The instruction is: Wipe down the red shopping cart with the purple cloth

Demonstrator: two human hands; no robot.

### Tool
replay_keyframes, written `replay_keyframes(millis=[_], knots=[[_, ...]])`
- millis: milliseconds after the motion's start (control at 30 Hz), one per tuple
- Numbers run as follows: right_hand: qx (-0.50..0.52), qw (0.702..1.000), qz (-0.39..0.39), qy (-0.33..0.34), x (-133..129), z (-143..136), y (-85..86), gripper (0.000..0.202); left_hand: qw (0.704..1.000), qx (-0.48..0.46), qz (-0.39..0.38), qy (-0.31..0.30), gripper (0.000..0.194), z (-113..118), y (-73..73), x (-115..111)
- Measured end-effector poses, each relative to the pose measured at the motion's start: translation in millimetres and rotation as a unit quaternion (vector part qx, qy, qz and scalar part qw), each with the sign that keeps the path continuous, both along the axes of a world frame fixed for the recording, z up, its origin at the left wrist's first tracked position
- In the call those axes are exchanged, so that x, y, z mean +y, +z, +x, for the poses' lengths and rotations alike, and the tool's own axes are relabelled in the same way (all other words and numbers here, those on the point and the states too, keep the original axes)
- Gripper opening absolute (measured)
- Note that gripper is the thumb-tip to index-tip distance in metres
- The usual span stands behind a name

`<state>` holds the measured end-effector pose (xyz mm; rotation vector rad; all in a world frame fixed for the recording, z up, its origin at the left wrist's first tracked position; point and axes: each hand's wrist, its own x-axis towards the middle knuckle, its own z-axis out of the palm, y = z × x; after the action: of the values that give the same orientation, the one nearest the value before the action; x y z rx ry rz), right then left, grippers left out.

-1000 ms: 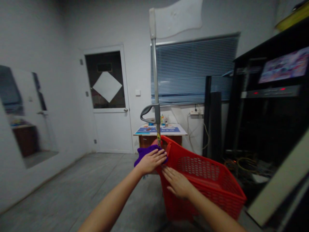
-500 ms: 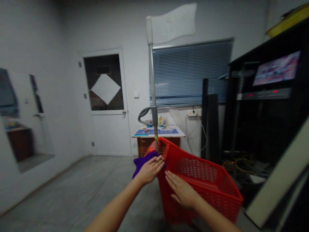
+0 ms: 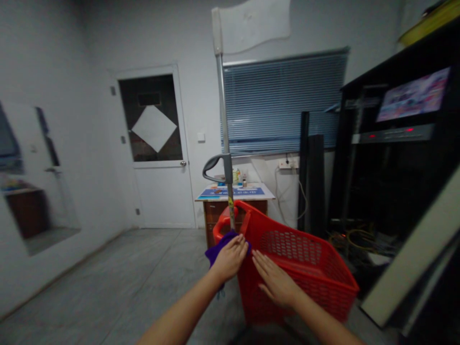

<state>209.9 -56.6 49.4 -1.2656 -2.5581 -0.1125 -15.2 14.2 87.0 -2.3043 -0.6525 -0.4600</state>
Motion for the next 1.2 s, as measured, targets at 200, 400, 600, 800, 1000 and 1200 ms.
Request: replay_keyframes(millis=[200, 400, 600, 800, 1000, 1200], knots=[[0.010, 0.999, -0.002, -0.041, -1.2, 7.2, -7.9, 0.077, 1.000, -0.025, 0.007, 0.015, 0.043, 12.0, -8.4, -0.2], [0.020, 0.998, -0.005, -0.054, -1.3, 10.9, -14.3, 0.079, 0.997, -0.067, 0.014, 0.034, 0.044, 22.5, -24.4, -5.4], [0.022, 0.998, 0.009, -0.058, -1.7, 18.6, -18.2, 0.078, 0.991, -0.115, 0.033, 0.058, 0.047, 21.6, -30.5, -8.7], [0.023, 0.997, 0.020, -0.071, 1.4, 25.3, -28.8, 0.079, 0.988, -0.132, 0.021, 0.083, 0.051, 28.8, -34.4, -12.3], [0.034, 0.995, 0.033, -0.091, -0.4, 19.7, -31.0, 0.079, 0.991, -0.112, -0.006, 0.075, 0.051, 25.6, -34.3, -11.0], [0.052, 0.993, 0.011, -0.105, -3.4, 13.6, -30.2, 0.077, 0.988, -0.125, -0.021, 0.092, 0.050, 39.0, -41.2, -15.3]])
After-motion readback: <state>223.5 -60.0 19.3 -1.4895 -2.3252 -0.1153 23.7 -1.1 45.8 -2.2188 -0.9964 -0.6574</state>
